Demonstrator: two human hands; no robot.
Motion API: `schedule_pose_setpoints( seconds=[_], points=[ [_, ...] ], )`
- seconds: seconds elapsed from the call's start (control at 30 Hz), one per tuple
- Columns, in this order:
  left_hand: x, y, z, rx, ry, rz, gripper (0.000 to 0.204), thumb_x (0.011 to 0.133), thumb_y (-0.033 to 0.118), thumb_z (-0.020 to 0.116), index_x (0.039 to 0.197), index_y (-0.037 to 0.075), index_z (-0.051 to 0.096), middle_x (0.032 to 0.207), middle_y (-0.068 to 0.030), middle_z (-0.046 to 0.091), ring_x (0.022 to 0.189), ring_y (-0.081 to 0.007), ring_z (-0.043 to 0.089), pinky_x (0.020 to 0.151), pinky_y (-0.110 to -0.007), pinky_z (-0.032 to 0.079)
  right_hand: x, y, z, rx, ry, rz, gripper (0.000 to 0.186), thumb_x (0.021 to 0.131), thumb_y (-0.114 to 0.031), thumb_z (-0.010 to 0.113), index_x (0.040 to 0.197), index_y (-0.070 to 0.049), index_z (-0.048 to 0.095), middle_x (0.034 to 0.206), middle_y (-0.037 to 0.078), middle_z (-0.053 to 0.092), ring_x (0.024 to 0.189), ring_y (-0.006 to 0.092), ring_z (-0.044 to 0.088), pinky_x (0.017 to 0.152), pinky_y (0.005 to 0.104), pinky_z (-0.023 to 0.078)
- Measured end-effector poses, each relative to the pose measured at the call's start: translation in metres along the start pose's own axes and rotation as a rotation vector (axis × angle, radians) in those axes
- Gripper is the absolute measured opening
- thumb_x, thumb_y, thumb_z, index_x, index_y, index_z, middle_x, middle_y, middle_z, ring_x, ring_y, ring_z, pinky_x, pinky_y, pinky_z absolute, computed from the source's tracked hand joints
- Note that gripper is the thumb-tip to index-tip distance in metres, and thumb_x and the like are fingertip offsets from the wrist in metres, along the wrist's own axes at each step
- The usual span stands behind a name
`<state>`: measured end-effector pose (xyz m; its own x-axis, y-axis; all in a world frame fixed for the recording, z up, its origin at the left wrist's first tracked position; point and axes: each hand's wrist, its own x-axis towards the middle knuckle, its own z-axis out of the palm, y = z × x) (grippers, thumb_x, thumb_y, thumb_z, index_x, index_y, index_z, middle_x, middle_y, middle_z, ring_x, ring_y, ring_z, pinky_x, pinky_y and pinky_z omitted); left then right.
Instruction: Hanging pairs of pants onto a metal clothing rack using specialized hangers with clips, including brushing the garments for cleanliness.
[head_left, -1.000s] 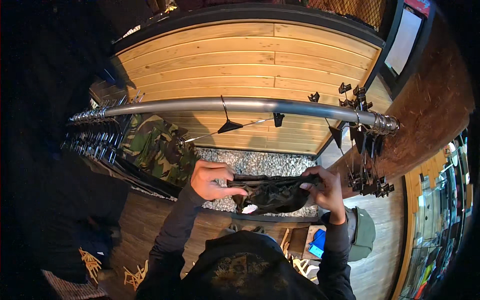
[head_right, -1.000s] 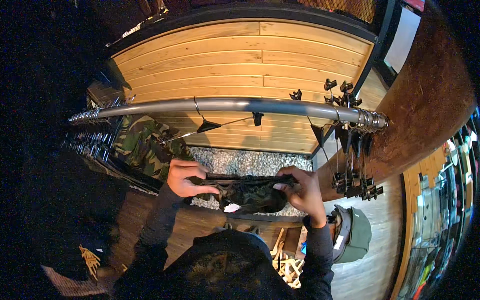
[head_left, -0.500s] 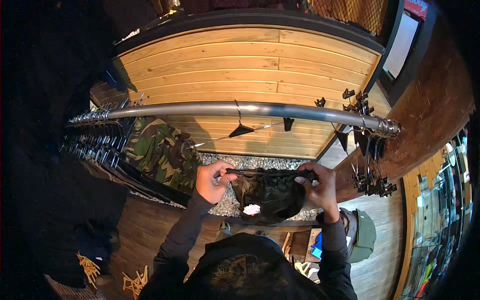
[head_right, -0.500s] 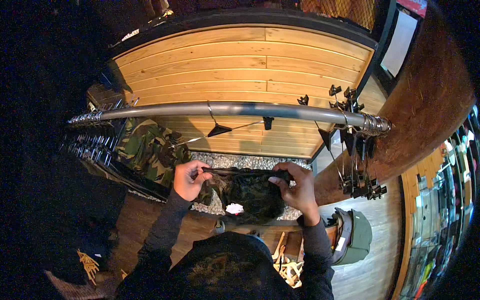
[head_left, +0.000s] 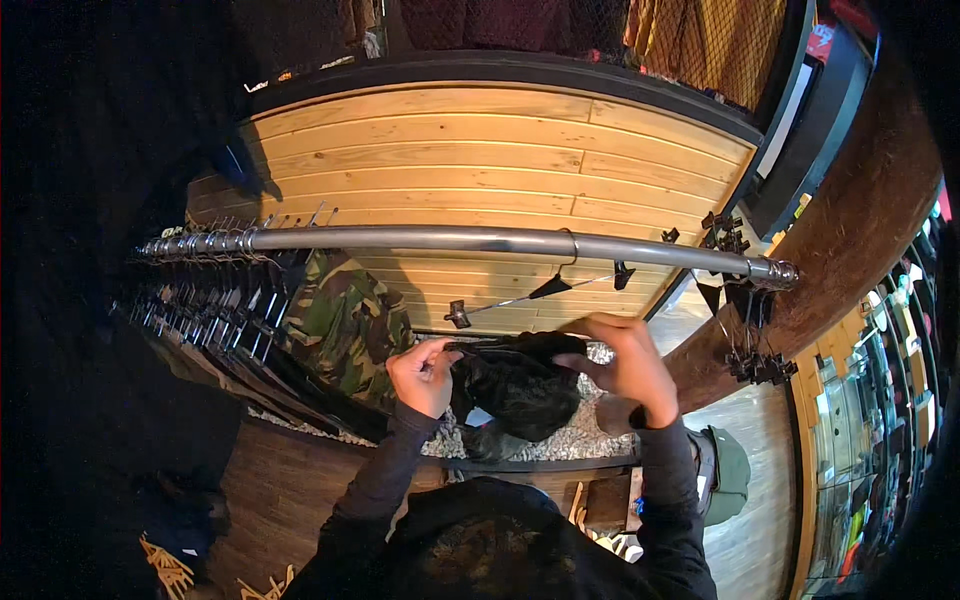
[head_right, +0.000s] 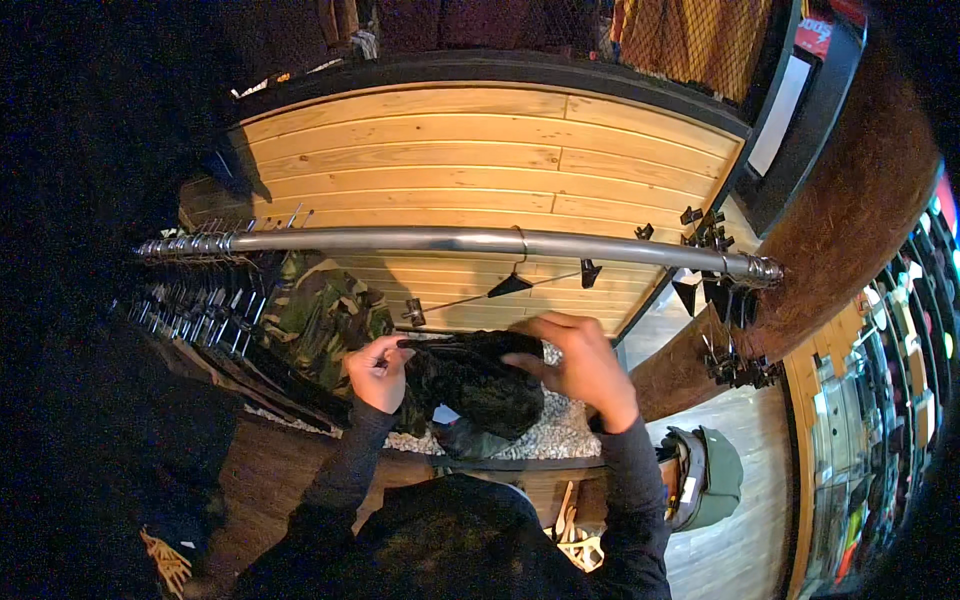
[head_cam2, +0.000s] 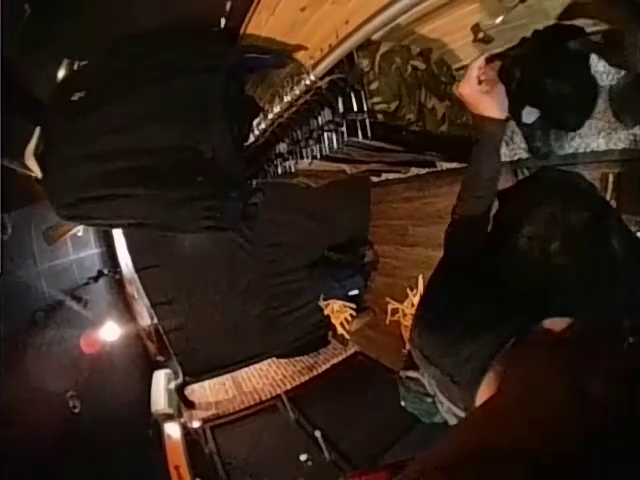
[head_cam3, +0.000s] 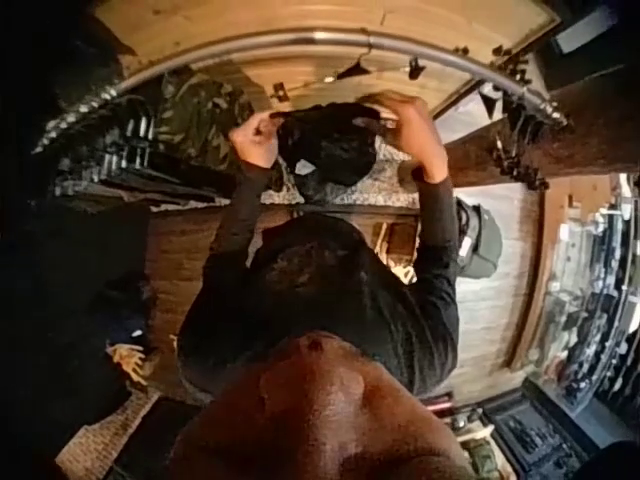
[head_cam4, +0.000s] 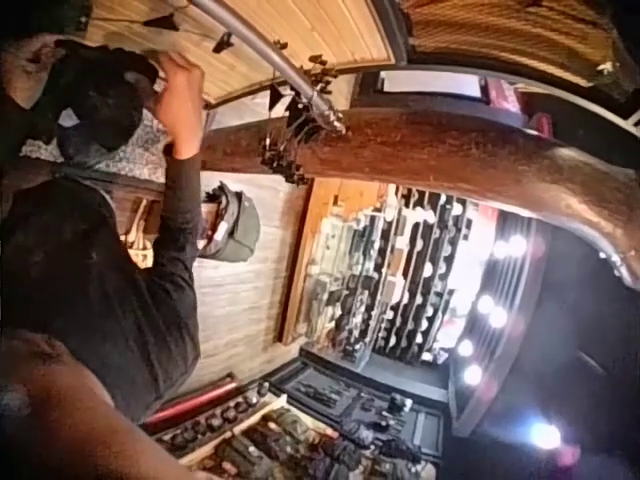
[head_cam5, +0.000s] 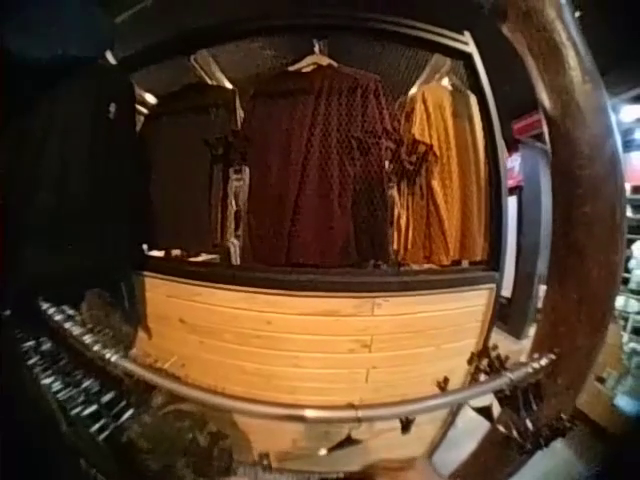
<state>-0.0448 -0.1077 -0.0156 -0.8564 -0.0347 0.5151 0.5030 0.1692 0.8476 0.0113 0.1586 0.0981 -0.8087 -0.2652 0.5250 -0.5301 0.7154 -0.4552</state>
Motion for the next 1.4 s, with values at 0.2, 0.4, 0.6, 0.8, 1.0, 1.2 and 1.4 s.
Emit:
schedule_pose_setpoints(
  seconds=[0.2,0.4,0.6,0.8,1.0,1.2,1.4],
  points=[
    [0.018,-0.004,-0.021,0.125,-0.130,0.229,0.017,0.087,-0.009,0.057,0.099,-0.008,0.069,0.075,-0.0163,0.068,0.072,-0.0213,0.073,0.067,-0.035,0.059,0.072,-0.002,0.073,-0.147,-0.015,-0.307,0.047,0.076,-0.023,0.081,0.118,-0.007,0.066,0.110,0.014,0.068,0.099,0.0332,0.067,0.081,0.0393,0.055],
    [0.022,-0.030,-0.036,0.010,-0.124,0.143,0.030,0.077,-0.016,0.051,0.097,-0.005,0.069,0.089,-0.0187,0.072,0.081,-0.0269,0.075,0.065,-0.032,0.060,0.080,0.004,0.108,-0.275,-0.220,-0.226,0.046,0.079,-0.020,0.078,0.120,-0.006,0.063,0.108,0.015,0.066,0.096,0.0371,0.066,0.077,0.0428,0.055],
    [0.031,-0.045,-0.037,0.002,-0.091,0.241,0.028,0.085,-0.016,0.052,0.103,-0.004,0.070,0.089,-0.0134,0.069,0.070,-0.0245,0.069,0.068,-0.035,0.060,0.079,-0.020,0.108,-0.039,-0.022,-0.193,0.048,0.073,0.001,0.077,0.119,-0.001,0.062,0.104,0.018,0.067,0.094,0.0393,0.067,0.077,0.0411,0.056],
    [0.036,-0.042,-0.016,0.028,0.004,0.205,0.021,0.080,-0.018,0.056,0.090,-0.005,0.068,0.090,-0.0121,0.069,0.071,-0.0163,0.068,0.063,-0.027,0.053,0.072,-0.036,0.107,0.134,0.203,-0.184,0.043,0.068,0.014,0.068,0.110,0.004,0.066,0.093,0.021,0.070,0.084,0.0356,0.072,0.073,0.0339,0.056],
    [0.043,-0.011,0.004,-0.043,0.020,0.107,0.014,0.078,-0.015,0.062,0.085,-0.004,0.068,0.078,-0.0106,0.070,0.070,-0.0161,0.070,0.060,-0.027,0.054,0.060,-0.016,0.106,0.146,0.271,-0.052,0.040,0.067,0.011,0.068,0.106,0.004,0.070,0.092,0.020,0.070,0.083,0.0364,0.071,0.068,0.0349,0.057],
    [0.043,-0.003,0.017,0.050,0.022,0.105,0.008,0.079,-0.009,0.070,0.085,-0.004,0.069,0.078,-0.0108,0.071,0.069,-0.0166,0.071,0.059,-0.028,0.054,0.058,-0.014,0.095,0.119,0.237,0.027,0.035,0.068,0.008,0.068,0.103,0.002,0.071,0.085,0.018,0.071,0.077,0.0335,0.072,0.067,0.0336,0.056],
    [0.039,-0.015,0.030,-0.012,0.029,0.018,0.010,0.078,-0.008,0.074,0.085,-0.003,0.069,0.077,-0.0109,0.071,0.071,-0.0159,0.070,0.061,-0.029,0.055,0.056,0.000,0.096,0.063,0.253,-0.037,0.041,0.067,0.002,0.070,0.108,-0.001,0.071,0.093,0.020,0.071,0.080,0.0342,0.072,0.066,0.0364,0.057]
  ],
)
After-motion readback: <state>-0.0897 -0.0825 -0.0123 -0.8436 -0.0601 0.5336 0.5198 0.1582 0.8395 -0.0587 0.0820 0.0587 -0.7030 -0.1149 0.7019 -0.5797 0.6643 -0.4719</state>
